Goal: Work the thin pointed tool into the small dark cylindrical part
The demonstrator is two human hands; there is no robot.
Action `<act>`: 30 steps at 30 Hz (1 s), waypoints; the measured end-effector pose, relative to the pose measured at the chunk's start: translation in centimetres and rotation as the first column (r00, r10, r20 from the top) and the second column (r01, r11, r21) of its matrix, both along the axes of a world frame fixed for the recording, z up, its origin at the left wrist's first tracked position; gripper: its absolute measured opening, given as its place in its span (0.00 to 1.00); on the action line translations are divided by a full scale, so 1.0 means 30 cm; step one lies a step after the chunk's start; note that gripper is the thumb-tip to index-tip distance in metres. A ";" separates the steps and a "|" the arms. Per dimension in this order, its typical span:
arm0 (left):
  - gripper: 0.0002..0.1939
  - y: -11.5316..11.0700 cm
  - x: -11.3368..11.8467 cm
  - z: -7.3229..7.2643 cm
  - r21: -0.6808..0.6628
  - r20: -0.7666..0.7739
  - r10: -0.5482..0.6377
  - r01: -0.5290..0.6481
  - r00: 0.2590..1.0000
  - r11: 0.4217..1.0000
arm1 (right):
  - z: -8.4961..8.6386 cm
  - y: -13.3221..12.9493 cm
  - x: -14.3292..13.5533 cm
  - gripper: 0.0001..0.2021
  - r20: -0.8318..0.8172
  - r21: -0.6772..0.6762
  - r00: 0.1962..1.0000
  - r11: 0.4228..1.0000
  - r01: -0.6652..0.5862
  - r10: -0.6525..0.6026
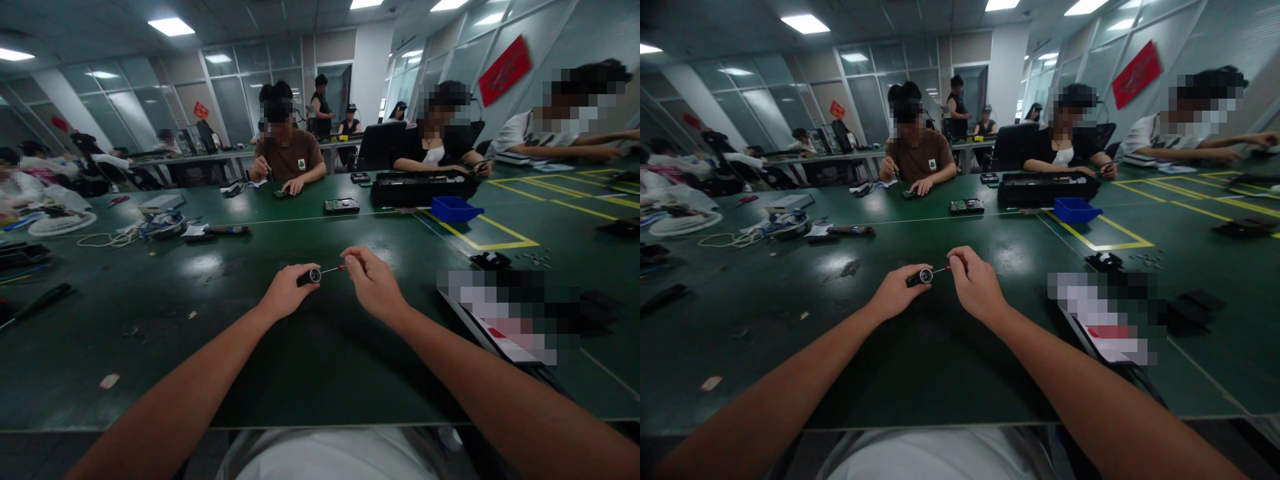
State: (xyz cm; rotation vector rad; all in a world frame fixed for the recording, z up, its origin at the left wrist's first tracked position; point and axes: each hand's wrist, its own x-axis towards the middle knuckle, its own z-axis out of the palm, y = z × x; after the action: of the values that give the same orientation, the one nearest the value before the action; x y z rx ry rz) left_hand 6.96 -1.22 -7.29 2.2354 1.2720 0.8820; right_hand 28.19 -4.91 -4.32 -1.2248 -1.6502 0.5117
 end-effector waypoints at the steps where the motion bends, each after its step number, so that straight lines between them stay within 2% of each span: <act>1: 0.20 0.001 0.000 -0.001 0.002 0.004 0.004 -0.004 1.000 1.000 | -0.006 0.003 0.000 0.10 -0.036 -0.001 0.999 1.000 -0.008 0.008; 4: 0.21 0.003 0.000 0.001 0.010 0.010 0.026 -0.026 1.000 1.000 | -0.024 0.016 -0.006 0.09 -0.221 -0.021 0.975 0.999 -0.030 0.025; 9: 0.20 -0.008 0.005 0.012 0.031 -0.043 -0.003 0.005 0.999 0.999 | -0.040 0.049 -0.016 0.11 -0.490 -0.069 0.871 0.994 -0.088 0.043; 12: 0.19 -0.015 0.007 0.019 0.056 -0.052 -0.023 0.026 0.998 0.998 | -0.049 0.072 -0.007 0.11 -0.657 -0.198 0.753 0.972 -0.126 -0.036; 14: 0.20 -0.015 0.007 0.020 0.066 -0.042 -0.024 0.027 0.999 0.997 | -0.052 0.084 0.001 0.11 -0.747 -0.302 0.659 0.928 -0.220 -0.087; 16: 0.20 -0.013 0.007 0.020 0.070 -0.043 -0.017 0.020 0.999 0.997 | -0.053 0.090 0.006 0.10 -0.775 -0.320 0.622 0.917 -0.239 -0.108; 18: 0.20 -0.012 0.007 0.020 0.071 -0.052 -0.012 0.015 0.999 0.997 | -0.054 0.089 0.005 0.09 -0.747 -0.270 0.659 0.946 -0.179 -0.089; 23: 0.20 -0.016 0.010 0.025 0.070 -0.060 0.003 0.001 0.998 0.998 | -0.060 0.072 -0.008 0.11 -0.559 -0.101 0.829 0.993 -0.065 -0.002; 26: 0.20 -0.017 0.010 0.025 0.074 -0.057 0.008 -0.004 0.998 0.997 | -0.054 0.059 -0.011 0.12 -0.480 -0.046 0.877 0.998 -0.038 0.012; 30: 0.20 -0.013 0.008 0.022 0.071 -0.061 0.019 -0.015 0.998 0.997 | -0.018 0.031 -0.007 0.12 -0.364 -0.023 0.931 0.999 -0.041 0.029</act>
State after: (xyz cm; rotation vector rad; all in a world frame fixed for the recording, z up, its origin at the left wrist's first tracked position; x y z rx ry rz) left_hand 7.21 -1.61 -6.62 2.3261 1.3081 0.8831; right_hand 27.98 -3.98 -4.87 -1.0494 -1.3533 0.7414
